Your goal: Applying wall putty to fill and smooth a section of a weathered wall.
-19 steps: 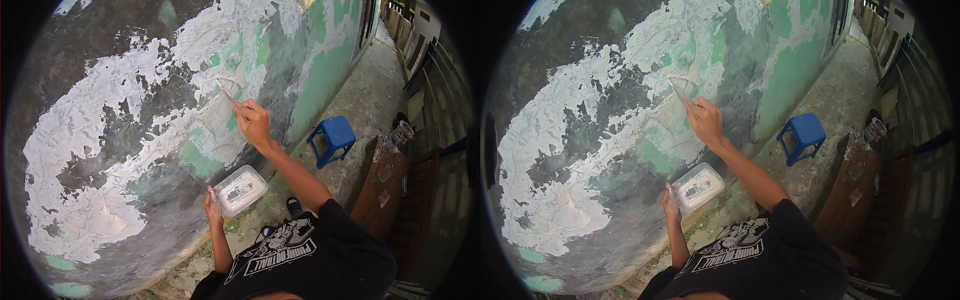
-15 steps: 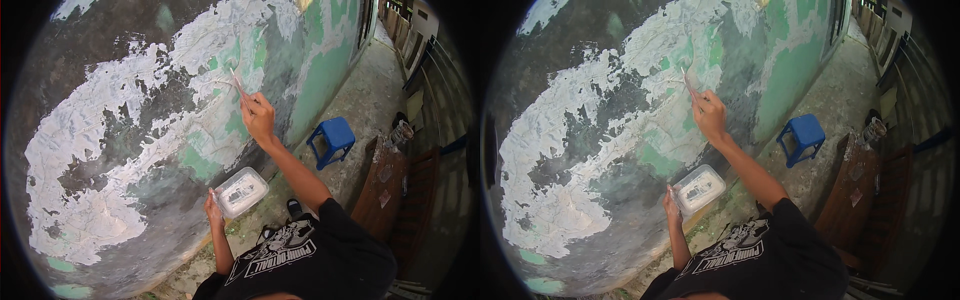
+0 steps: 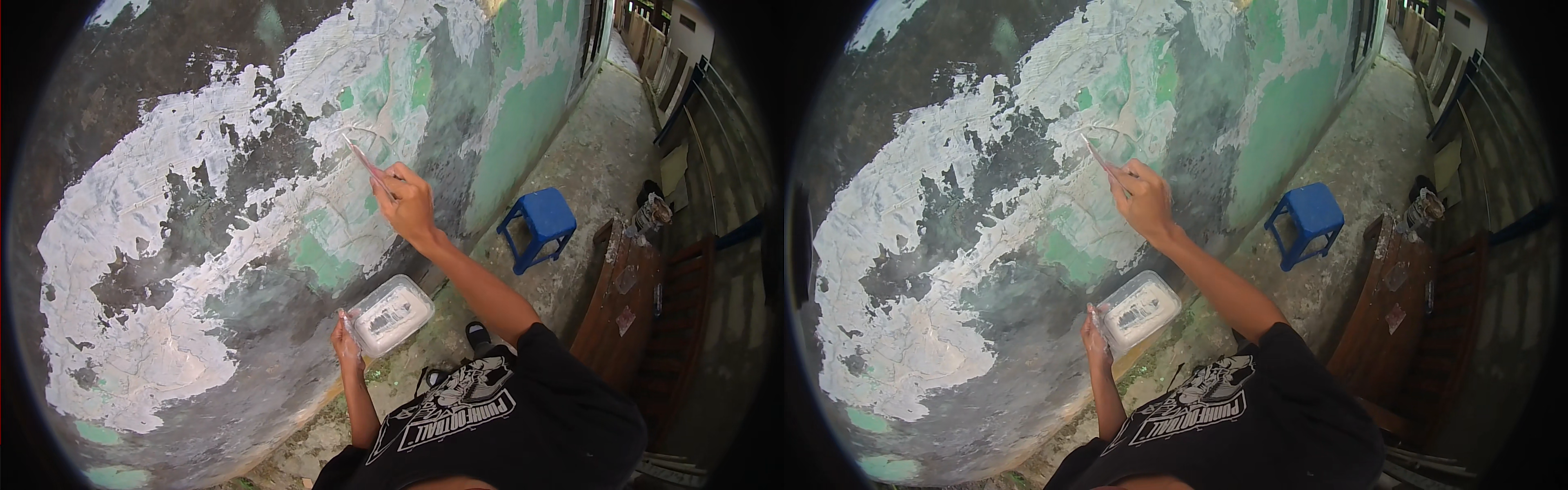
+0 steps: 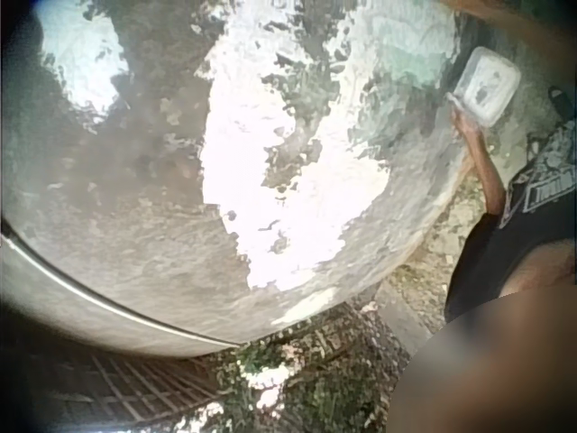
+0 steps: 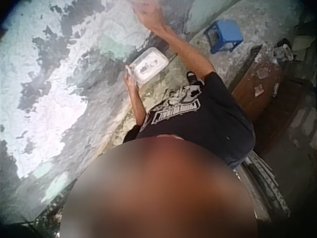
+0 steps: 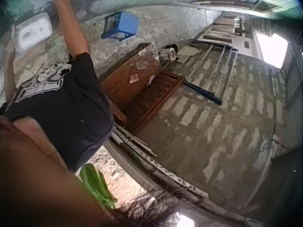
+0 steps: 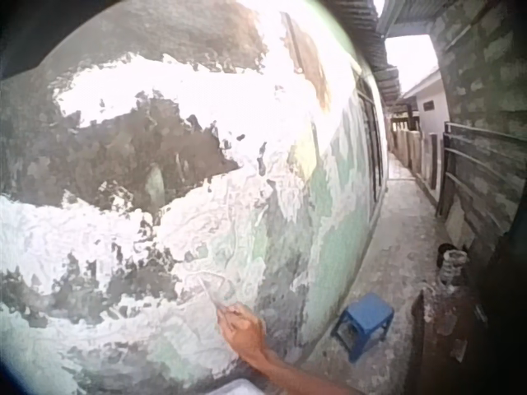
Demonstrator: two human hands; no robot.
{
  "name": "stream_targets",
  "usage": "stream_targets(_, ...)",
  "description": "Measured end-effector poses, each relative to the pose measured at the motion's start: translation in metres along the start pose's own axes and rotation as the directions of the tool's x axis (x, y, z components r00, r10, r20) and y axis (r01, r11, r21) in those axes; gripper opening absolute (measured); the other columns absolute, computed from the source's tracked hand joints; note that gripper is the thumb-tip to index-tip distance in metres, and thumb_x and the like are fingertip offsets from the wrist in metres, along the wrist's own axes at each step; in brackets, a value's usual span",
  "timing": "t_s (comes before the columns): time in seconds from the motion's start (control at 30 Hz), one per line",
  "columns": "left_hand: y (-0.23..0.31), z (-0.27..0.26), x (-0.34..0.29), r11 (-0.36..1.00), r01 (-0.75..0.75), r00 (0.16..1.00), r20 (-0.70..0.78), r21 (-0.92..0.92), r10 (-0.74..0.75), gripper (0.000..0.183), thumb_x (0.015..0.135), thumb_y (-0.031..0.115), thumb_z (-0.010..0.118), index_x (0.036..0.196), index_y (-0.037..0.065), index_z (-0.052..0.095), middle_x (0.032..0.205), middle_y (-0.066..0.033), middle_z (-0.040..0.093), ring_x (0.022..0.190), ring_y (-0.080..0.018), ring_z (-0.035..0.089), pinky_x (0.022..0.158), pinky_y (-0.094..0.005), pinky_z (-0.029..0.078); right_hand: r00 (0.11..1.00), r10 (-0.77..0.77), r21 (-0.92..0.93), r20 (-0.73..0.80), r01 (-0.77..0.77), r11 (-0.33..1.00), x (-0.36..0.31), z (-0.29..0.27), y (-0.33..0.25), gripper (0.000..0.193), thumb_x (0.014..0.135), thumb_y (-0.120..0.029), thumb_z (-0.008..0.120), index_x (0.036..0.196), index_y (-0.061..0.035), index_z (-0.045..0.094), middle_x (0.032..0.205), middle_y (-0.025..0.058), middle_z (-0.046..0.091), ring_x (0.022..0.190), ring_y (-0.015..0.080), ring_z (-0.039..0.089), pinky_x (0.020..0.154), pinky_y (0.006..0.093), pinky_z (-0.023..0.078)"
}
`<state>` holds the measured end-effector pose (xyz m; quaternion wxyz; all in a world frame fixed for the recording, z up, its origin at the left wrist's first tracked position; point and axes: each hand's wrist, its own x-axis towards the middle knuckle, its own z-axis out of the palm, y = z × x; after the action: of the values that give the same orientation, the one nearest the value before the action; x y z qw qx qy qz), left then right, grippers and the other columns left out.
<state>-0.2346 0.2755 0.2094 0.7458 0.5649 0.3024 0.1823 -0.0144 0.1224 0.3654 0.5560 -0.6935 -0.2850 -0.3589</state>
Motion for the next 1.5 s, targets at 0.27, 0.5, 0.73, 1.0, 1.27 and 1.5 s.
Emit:
stream_targets(0.27,-0.003,-0.005,-0.001,0.999,-0.037,0.999,-0.024,-0.022,0.037,0.045,0.097,0.044,0.053,0.098,0.002,0.069,0.085,-0.0024,0.067,0.075,-0.0106,0.059,0.070,-0.0276,0.049,0.963,0.269,0.239,-0.014,-0.258,0.936,-0.006,-0.051,0.016,0.008,0.081,-0.004,0.068,0.087,0.0026,0.069,0.073,0.0100,0.058,0.062,0.0180,0.055,0.055,0.0302,0.041)
stream_targets(0.5,-0.008,-0.026,-0.010,0.999,-0.009,0.986,-0.166,-0.037,0.003,0.045,0.098,0.043,0.052,0.100,0.001,0.067,0.087,-0.0029,0.065,0.077,-0.0110,0.059,0.071,-0.0274,0.049,0.879,0.008,0.303,0.478,-0.173,0.937,-0.052,-0.058,-0.015,0.010,0.084,-0.008,0.067,0.089,0.0012,0.066,0.080,0.0093,0.059,0.068,0.0232,0.058,0.061,0.0342,0.045)
stream_targets(0.73,0.001,-0.044,-0.008,0.995,-0.097,0.995,-0.039,-0.039,0.095,0.043,0.098,0.045,0.052,0.095,0.004,0.067,0.082,-0.0011,0.065,0.070,-0.0090,0.058,0.063,-0.0267,0.050,0.375,-0.315,0.227,0.872,0.260,0.938,-0.110,-0.039,-0.067,0.013,0.076,-0.011,0.066,0.088,-0.0061,0.064,0.085,0.0077,0.057,0.084,0.0238,0.060,0.069,0.0380,0.052)
stream_targets(1.0,0.013,-0.046,-0.028,0.996,-0.081,0.990,-0.122,-0.041,0.075,0.046,0.100,0.043,0.050,0.089,0.002,0.068,0.077,0.0006,0.065,0.065,-0.0062,0.054,0.059,-0.0249,0.046,0.200,-0.314,0.229,0.928,0.357,0.905,-0.142,-0.030,-0.079,0.007,0.074,-0.010,0.062,0.081,-0.0073,0.062,0.088,0.0061,0.059,0.089,0.0261,0.062,0.071,0.0379,0.052)
stream_targets(1.27,0.006,-0.050,-0.039,0.991,-0.129,0.991,-0.036,0.030,0.130,0.044,0.099,0.044,0.050,0.089,0.004,0.066,0.077,0.0014,0.062,0.066,-0.0058,0.054,0.059,-0.0246,0.047,0.354,-0.302,0.150,0.885,0.397,0.905,-0.141,-0.035,-0.093,0.016,0.070,-0.009,0.068,0.084,-0.0082,0.059,0.085,0.0039,0.055,0.083,0.0242,0.061,0.069,0.0365,0.052)
stream_targets(1.5,-0.009,-0.049,-0.047,0.996,-0.091,0.995,-0.051,0.009,0.091,0.047,0.100,0.042,0.048,0.092,0.001,0.069,0.076,0.0015,0.063,0.067,-0.0051,0.052,0.059,-0.0239,0.044,0.213,-0.276,0.189,0.937,0.354,0.916,-0.153,-0.055,-0.097,0.012,0.073,-0.009,0.068,0.082,-0.0076,0.060,0.085,0.0036,0.055,0.084,0.0239,0.060,0.070,0.0362,0.052)
